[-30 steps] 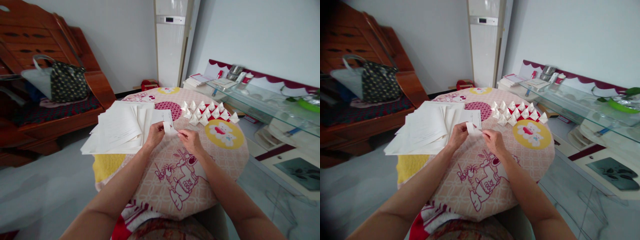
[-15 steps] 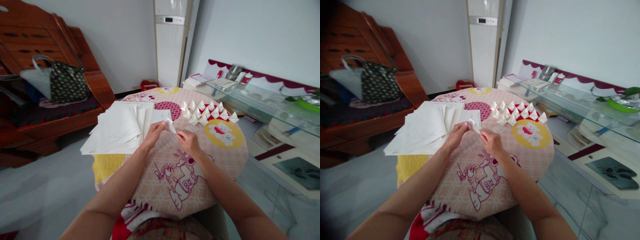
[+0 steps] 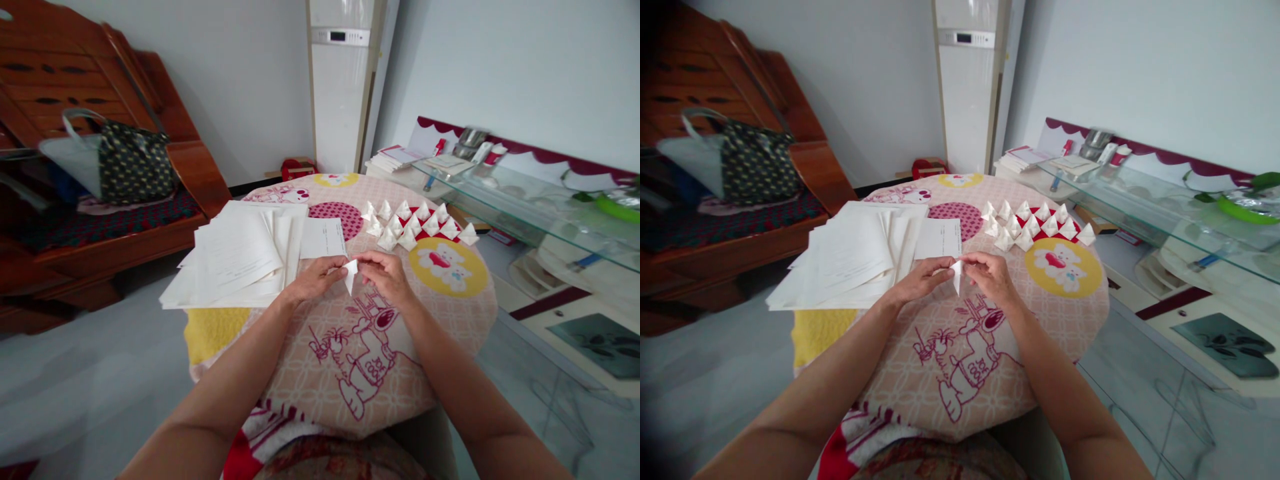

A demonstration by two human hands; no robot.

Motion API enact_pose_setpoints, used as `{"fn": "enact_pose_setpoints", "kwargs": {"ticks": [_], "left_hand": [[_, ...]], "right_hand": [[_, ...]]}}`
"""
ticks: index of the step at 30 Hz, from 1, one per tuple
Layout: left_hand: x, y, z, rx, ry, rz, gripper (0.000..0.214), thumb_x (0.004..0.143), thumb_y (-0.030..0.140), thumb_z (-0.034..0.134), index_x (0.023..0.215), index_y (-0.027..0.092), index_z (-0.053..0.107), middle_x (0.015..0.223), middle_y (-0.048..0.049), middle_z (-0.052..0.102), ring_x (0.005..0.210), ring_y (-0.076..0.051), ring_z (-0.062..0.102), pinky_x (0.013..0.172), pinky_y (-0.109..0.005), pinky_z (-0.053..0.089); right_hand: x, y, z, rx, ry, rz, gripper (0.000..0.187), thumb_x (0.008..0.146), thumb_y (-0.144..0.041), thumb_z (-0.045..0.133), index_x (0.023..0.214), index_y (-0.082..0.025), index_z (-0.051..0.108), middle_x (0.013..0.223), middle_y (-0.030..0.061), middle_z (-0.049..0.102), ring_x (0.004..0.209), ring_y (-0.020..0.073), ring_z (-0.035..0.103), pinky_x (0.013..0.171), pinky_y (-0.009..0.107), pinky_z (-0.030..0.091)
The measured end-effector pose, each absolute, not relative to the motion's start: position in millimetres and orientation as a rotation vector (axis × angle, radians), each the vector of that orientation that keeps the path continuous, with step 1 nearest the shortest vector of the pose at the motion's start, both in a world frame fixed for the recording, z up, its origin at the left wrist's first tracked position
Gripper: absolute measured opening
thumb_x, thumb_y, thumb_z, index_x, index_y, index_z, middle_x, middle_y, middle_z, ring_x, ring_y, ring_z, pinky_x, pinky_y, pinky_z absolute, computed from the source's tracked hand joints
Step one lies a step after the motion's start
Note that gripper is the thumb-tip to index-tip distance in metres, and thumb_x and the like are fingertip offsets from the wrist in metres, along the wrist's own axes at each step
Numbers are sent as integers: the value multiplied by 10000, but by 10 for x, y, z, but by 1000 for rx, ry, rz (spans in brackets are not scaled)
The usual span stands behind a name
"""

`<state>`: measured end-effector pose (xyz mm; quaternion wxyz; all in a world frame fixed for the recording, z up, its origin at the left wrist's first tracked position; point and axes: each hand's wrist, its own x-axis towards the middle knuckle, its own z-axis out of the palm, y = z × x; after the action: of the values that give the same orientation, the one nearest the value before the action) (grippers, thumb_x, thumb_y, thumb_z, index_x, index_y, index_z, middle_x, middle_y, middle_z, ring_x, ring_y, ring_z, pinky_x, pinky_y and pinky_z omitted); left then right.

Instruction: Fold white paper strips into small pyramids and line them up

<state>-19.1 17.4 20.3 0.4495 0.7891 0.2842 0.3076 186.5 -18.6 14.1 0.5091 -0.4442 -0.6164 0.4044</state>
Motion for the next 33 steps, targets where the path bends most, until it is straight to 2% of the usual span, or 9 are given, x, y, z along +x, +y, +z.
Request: {"fn": "enact_pose_setpoints", "kwargs": {"ticks": [3,7,10,13,16,26,33], "left_hand": [[-190,164,200,1974,723,759,307,940,433,540,805,182,655,780,-22,658,768,-172,578,748,-272,452],[-188,170,166,2022,707,781,299,950,413,533,834,175,672,803,-20,678,781,-172,600,763,-281,453],[-172,178,139,2035,699,822,274,951,415,570,879,170,668,836,-20,683,808,-171,604,789,-297,457],[-135,175,118,1969,670,939,279,879,424,718,970,171,644,921,-41,683,880,-179,606,846,-319,468],[-90,160,106,1910,659,1075,324,817,377,804,994,179,618,959,-55,667,922,-185,605,886,-336,478],[-86,101,143,1994,779,1098,167,892,328,696,886,168,646,852,-25,695,810,-164,623,795,-305,460],[-66,43,179,2009,863,1100,178,895,324,663,820,165,638,794,-14,685,755,-157,610,746,-293,439]], "right_hand": [[1899,-207,174,-1057,-1452,1107,204,762,-326,734,893,-172,756,680,8,703,484,106,568,421,217,427],[1923,-221,192,-1004,-1460,1271,172,778,-333,723,833,-170,722,540,-23,651,383,91,510,369,199,390],[1916,-214,186,-953,-1417,1314,178,787,-352,735,794,-178,695,565,-1,688,416,111,581,377,196,435],[1903,-202,177,-924,-1342,1327,207,775,-373,768,796,-182,693,623,16,721,503,143,669,404,201,488],[1888,-201,175,-926,-1315,1331,220,765,-380,791,799,-182,701,642,14,727,529,152,692,427,208,518],[1850,-212,177,-969,-1319,1263,274,746,-437,818,766,-185,711,580,2,698,476,135,651,431,214,518],[1814,-195,116,-1030,-1378,1139,271,768,-445,781,724,-193,691,520,-14,658,425,119,602,418,212,493]]}}
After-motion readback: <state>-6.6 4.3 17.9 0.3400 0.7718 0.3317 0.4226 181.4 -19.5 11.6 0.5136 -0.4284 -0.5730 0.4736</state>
